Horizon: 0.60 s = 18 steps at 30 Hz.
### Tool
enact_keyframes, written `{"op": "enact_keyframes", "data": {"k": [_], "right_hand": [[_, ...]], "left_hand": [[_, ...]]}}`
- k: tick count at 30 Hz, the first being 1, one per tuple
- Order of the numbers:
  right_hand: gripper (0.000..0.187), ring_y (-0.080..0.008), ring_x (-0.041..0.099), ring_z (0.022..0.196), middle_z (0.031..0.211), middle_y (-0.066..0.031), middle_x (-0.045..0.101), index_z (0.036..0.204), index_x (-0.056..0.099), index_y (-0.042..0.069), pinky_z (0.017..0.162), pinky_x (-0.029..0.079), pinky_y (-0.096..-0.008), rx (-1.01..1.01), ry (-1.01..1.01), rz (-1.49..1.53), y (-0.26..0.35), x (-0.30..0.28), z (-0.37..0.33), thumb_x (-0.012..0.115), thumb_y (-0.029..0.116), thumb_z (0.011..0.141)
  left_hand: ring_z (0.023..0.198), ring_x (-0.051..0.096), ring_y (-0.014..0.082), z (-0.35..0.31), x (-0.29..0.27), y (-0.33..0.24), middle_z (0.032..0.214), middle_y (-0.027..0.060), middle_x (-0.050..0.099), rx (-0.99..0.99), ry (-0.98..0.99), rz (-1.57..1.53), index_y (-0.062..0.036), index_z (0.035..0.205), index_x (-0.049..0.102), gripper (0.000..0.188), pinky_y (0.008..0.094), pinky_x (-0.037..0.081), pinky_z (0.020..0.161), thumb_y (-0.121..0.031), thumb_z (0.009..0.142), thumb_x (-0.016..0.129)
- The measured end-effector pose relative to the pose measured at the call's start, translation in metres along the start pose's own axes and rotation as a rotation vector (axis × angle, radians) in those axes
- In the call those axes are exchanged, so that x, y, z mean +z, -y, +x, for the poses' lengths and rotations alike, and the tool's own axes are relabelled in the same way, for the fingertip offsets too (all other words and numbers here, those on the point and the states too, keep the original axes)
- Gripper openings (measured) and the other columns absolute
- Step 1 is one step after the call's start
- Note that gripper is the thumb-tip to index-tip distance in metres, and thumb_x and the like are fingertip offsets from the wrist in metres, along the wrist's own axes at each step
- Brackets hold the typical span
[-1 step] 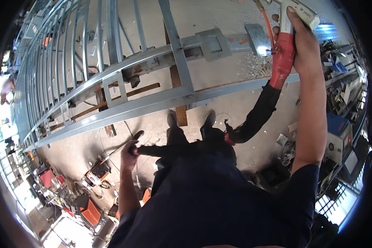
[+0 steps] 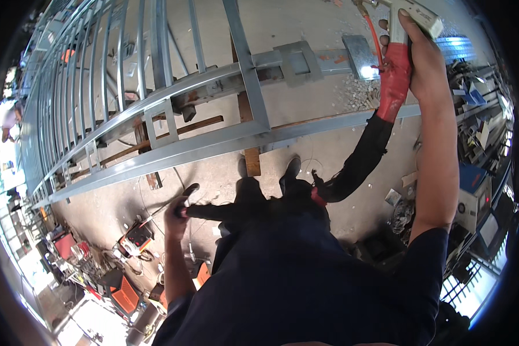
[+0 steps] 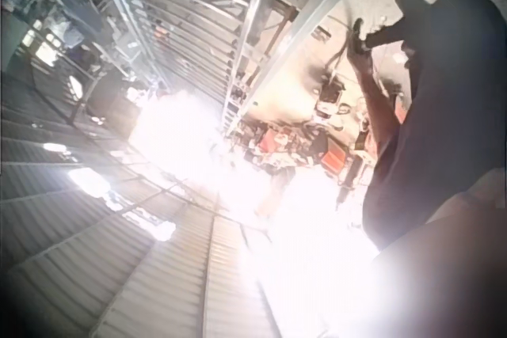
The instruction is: The person welds joints on a large metal frame using a handheld welding torch. They move along the frame, applying welds at multiple intersections while holding the torch with one hand and stabilizing the workpiece with the other.
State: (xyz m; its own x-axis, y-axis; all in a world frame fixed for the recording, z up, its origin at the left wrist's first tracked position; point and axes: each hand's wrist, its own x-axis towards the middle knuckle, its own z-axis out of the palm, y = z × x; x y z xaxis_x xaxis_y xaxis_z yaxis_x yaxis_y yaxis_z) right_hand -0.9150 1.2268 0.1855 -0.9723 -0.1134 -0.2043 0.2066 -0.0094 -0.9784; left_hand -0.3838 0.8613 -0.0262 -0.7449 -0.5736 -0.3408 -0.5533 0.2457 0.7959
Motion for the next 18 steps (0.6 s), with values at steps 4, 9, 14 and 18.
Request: {"op": "enact_keyframes", "data": {"k": [4, 9, 14, 18], "right_hand": [[0.041, -0.0258, 0.071, 0.077, 0.100, -0.0180, 0.070, 0.124, 0.054, -0.001, 0.070, 0.060, -0.0384, 0.195, 0.254, -0.050, 0.006, -0.011, 0.038, 0.065, 0.030, 0.099], [0.037, -0.0319, 0.072, 0.083, 0.098, -0.0218, 0.069, 0.119, 0.049, -0.004, 0.075, 0.061, -0.0461, 0.332, 0.348, 0.010, 0.004, 0.017, 0.055, 0.061, 0.026, 0.100], [0.028, -0.0321, 0.072, 0.084, 0.097, -0.0206, 0.068, 0.112, 0.051, -0.003, 0.080, 0.062, -0.0487, 0.508, 0.550, 0.242, -0.021, 0.049, 0.097, 0.058, 0.022, 0.101], [0.026, -0.0276, 0.072, 0.084, 0.096, -0.0175, 0.066, 0.108, 0.052, -0.003, 0.072, 0.065, -0.0423, 0.661, 0.695, 0.318, -0.039, 0.075, 0.142, 0.055, 0.022, 0.103]], "left_hand": [[0.082, 0.058, 0.0094, -0.043, -0.036, -0.024, 0.092, -0.0011, 0.062, 0.101, -0.291, -0.095, -0.0018, 0.126, 0.065, 0.041, 0.0269, 0.051, 0.077, -0.024, 0.093, 0.076], [0.081, 0.062, 0.0124, -0.048, -0.033, -0.082, 0.094, 0.0037, 0.065, 0.177, -0.544, 0.086, 0.0023, 0.125, 0.063, 0.041, 0.0273, 0.052, 0.074, -0.017, 0.089, 0.068], [0.085, 0.071, 0.0185, -0.045, -0.030, -0.172, 0.104, 0.0125, 0.074, 0.076, -0.794, 0.393, 0.0032, 0.106, 0.072, 0.028, 0.0317, 0.055, 0.077, -0.014, 0.086, 0.062], [0.086, 0.071, 0.0186, -0.048, -0.045, -0.208, 0.105, 0.0125, 0.074, 0.243, -0.776, 0.168, 0.0030, 0.107, 0.072, 0.029, 0.0319, 0.055, 0.077, -0.015, 0.086, 0.061]]}}
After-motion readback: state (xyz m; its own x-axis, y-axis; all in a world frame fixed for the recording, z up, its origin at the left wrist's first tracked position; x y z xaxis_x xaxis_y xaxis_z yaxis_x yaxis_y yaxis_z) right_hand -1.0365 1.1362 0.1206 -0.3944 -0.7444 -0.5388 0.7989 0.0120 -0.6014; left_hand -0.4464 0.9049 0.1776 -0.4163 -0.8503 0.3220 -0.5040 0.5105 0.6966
